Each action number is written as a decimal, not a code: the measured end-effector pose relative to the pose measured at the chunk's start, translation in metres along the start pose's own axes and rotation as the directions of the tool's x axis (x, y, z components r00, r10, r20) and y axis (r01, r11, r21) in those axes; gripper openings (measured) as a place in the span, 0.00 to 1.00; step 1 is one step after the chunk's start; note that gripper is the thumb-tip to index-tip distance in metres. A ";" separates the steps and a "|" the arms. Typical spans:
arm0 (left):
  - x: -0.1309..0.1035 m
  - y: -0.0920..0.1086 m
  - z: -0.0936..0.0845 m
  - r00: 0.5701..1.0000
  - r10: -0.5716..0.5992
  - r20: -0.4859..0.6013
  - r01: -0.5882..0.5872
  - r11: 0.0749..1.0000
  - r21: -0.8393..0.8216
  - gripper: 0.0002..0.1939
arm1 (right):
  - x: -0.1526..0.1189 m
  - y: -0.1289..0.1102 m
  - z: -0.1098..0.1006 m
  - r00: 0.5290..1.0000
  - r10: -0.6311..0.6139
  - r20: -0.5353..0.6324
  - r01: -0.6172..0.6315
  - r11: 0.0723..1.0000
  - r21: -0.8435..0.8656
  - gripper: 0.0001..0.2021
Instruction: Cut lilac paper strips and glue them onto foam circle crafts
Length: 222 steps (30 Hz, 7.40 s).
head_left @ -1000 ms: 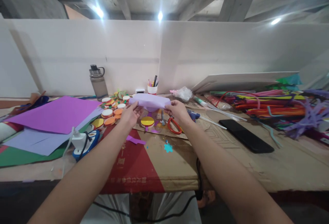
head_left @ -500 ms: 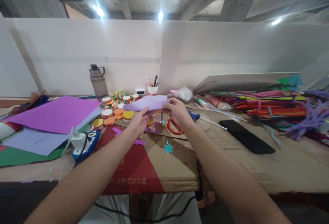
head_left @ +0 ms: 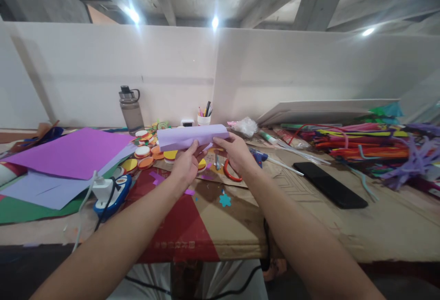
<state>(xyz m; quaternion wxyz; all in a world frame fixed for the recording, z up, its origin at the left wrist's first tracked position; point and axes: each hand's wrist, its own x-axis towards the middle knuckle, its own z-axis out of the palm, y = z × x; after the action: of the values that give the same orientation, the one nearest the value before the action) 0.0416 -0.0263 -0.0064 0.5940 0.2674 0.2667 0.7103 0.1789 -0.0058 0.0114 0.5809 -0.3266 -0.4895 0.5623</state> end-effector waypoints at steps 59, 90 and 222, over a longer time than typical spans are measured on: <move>-0.002 0.010 0.004 0.991 0.008 -0.137 -0.001 0.998 0.056 0.08 | -0.001 0.002 0.003 0.999 -0.047 -0.006 0.048 0.998 0.038 0.14; 0.002 0.003 -0.002 0.985 -0.059 -0.159 0.072 0.994 0.082 0.14 | 0.010 0.022 -0.008 0.932 -0.350 -0.098 0.263 0.836 -0.481 0.10; 0.028 0.037 -0.016 0.987 0.008 -0.158 0.016 0.989 0.149 0.04 | 0.013 -0.004 -0.013 0.972 -0.095 -0.214 0.116 0.989 0.087 0.11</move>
<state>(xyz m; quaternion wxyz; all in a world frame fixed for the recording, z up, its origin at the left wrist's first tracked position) 0.0007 -0.0049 0.0096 0.5506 0.2533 0.3661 0.7061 0.1915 0.0082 0.0138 0.6739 -0.3280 -0.4139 0.5167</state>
